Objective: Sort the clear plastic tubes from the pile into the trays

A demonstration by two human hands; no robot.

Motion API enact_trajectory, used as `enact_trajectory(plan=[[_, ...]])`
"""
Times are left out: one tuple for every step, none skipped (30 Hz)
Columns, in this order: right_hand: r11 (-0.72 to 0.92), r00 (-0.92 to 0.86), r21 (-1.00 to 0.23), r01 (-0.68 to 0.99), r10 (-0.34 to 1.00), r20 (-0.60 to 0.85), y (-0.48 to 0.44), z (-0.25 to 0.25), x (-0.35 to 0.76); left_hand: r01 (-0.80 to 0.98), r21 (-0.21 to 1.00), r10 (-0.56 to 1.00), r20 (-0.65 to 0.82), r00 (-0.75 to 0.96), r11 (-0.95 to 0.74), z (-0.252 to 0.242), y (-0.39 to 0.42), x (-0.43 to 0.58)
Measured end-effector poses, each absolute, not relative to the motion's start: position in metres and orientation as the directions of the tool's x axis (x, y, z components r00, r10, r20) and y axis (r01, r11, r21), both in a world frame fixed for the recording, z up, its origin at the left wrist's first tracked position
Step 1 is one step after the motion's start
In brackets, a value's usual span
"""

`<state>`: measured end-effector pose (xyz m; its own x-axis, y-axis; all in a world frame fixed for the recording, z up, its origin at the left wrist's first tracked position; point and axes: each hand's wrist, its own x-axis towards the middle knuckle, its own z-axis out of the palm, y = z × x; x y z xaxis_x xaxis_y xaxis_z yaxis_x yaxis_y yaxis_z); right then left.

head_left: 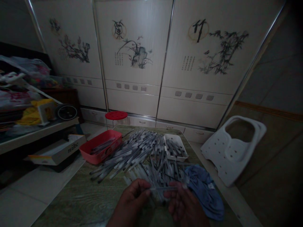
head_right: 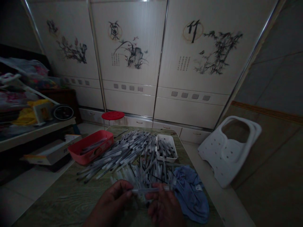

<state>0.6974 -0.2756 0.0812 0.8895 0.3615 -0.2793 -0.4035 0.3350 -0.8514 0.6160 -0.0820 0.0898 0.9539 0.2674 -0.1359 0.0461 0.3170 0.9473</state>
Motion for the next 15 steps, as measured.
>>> enact_trajectory(plan=[[0.302, 0.895, -0.869, -0.392, 0.344, -0.284, -0.278, 0.081, 0.699, 0.050, 0.941, 0.276, -0.149, 0.949, 0.335, 0.089, -0.080, 0.616], [0.254, 0.905, -0.894, -0.368, 0.318, -0.283, -0.280, 0.080, 0.701, 0.054, 0.935, 0.287, -0.162, 0.944, 0.351, 0.088, -0.079, 0.617], [0.193, 0.916, -0.921, -0.340, 0.292, -0.277, -0.281, 0.080, 0.703, 0.053, 0.927, 0.298, -0.174, 0.939, 0.371, 0.088, -0.078, 0.617], [0.128, 0.925, -0.942, -0.309, 0.273, -0.266, -0.283, 0.080, 0.704, 0.050, 0.916, 0.310, -0.185, 0.933, 0.397, 0.087, -0.078, 0.618], [0.074, 0.930, -0.957, -0.281, 0.266, -0.252, -0.284, 0.080, 0.704, 0.043, 0.901, 0.327, -0.200, 0.924, 0.431, 0.087, -0.079, 0.618], [0.041, 0.932, -0.964, -0.262, 0.271, -0.242, -0.284, 0.082, 0.704, 0.028, 0.880, 0.348, -0.216, 0.912, 0.474, 0.087, -0.081, 0.619], [0.027, 0.927, -0.965, -0.262, 0.283, -0.244, -0.283, 0.084, 0.702, 0.007, 0.853, 0.361, -0.228, 0.904, 0.521, 0.088, -0.084, 0.619], [0.023, 0.916, -0.959, -0.281, 0.303, -0.261, -0.281, 0.086, 0.699, -0.016, 0.822, 0.365, -0.235, 0.901, 0.569, 0.089, -0.087, 0.619], [0.021, 0.899, -0.951, -0.308, 0.333, -0.284, -0.279, 0.089, 0.696, -0.031, 0.790, 0.353, -0.238, 0.905, 0.612, 0.091, -0.090, 0.619], [0.015, 0.876, -0.942, -0.335, 0.373, -0.305, -0.276, 0.091, 0.692, -0.040, 0.761, 0.335, -0.237, 0.912, 0.647, 0.092, -0.094, 0.619], [0.005, 0.852, -0.936, -0.352, 0.416, -0.318, -0.273, 0.093, 0.688, -0.045, 0.737, 0.316, -0.234, 0.919, 0.674, 0.092, -0.096, 0.619], [-0.003, 0.832, -0.936, -0.351, 0.458, -0.314, -0.270, 0.094, 0.683, -0.046, 0.718, 0.299, -0.229, 0.926, 0.694, 0.093, -0.098, 0.618], [-0.003, 0.818, -0.942, -0.337, 0.493, -0.294, -0.266, 0.094, 0.679, -0.047, 0.706, 0.286, -0.225, 0.931, 0.707, 0.093, -0.099, 0.618], [0.004, 0.812, -0.949, -0.314, 0.519, -0.266, -0.263, 0.093, 0.675, -0.050, 0.700, 0.282, -0.220, 0.934, 0.713, 0.094, -0.099, 0.618], [0.011, 0.813, -0.958, -0.288, 0.531, -0.239, -0.260, 0.091, 0.671, -0.054, 0.698, 0.283, -0.216, 0.934, 0.714, 0.094, -0.099, 0.618]])
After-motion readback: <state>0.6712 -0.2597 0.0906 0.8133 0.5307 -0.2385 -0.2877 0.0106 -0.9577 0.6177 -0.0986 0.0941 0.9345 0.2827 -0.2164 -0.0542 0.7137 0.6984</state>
